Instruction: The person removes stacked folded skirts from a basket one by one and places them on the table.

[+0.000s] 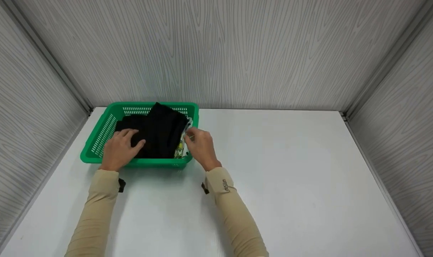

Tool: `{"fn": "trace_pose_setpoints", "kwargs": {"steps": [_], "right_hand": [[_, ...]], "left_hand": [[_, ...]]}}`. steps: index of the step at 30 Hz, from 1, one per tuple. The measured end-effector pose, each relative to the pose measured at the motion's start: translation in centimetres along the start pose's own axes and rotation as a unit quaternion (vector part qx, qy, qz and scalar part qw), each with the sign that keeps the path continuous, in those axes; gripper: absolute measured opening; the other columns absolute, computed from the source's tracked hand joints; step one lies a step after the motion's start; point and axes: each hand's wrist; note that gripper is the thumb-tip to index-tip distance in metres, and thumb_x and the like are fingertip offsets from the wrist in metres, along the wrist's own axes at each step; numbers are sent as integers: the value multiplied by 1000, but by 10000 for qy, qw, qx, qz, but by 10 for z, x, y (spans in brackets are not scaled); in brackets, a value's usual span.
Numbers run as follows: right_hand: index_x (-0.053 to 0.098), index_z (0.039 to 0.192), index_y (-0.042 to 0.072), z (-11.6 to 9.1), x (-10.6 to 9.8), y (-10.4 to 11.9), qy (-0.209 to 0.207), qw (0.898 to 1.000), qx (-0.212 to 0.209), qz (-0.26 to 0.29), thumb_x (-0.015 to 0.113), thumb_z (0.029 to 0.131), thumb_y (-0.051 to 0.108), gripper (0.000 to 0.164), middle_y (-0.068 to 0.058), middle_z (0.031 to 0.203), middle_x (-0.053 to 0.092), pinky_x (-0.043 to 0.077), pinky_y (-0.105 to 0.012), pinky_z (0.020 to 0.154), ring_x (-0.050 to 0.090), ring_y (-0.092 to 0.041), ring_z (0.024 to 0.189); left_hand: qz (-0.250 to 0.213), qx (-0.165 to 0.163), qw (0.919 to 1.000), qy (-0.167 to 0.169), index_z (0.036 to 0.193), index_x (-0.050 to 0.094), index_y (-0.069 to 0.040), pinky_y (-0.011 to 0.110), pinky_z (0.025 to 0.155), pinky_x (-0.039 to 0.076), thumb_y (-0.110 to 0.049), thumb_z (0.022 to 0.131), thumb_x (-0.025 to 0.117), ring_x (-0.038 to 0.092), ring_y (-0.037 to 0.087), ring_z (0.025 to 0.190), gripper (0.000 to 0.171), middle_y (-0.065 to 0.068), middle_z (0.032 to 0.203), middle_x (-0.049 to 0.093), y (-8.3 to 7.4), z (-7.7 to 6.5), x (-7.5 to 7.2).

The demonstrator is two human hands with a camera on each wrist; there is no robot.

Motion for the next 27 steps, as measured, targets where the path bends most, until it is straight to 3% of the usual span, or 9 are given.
{"fn": "trace_pose_setpoints", "kwargs": {"steps": [7,12,19,27], "right_hand": [[65,124,-8,5,29,14,488,9956,781,184,61,101,9,28,-19,108,70,56,-40,82,69,-28,95],[56,135,-10,9,46,23,781,9881,1310,218,61,101,11,41,-24,121,63,54,-43,86,66,-32,96],[47,146,-3,15,67,32,1017,9733,2058,-16,64,101,17,53,-23,148,46,41,-45,108,45,-34,136],[43,150,0,21,81,30,1061,9577,2669,163,66,99,19,59,-24,151,41,39,-47,109,43,-35,136]], "left_hand": [[-119,-471,9988,112,123,69,5,62,81,52,-32,93,73,61,47,104,48,28,121,66,12,0,0],[-247,-934,9936,592,130,64,5,65,83,51,-35,96,66,58,50,109,53,30,128,61,20,3,-3],[-658,-1790,9732,1284,142,52,7,67,93,46,-39,100,59,53,54,117,63,35,138,51,34,11,-13],[-998,-2563,9418,1933,150,40,8,62,107,36,-44,101,51,44,50,131,72,35,146,44,44,20,-7]]}}
Point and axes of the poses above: each hand's wrist, its own z-axis towards the middle knuckle, its own x-axis out of the palm, y = z × x
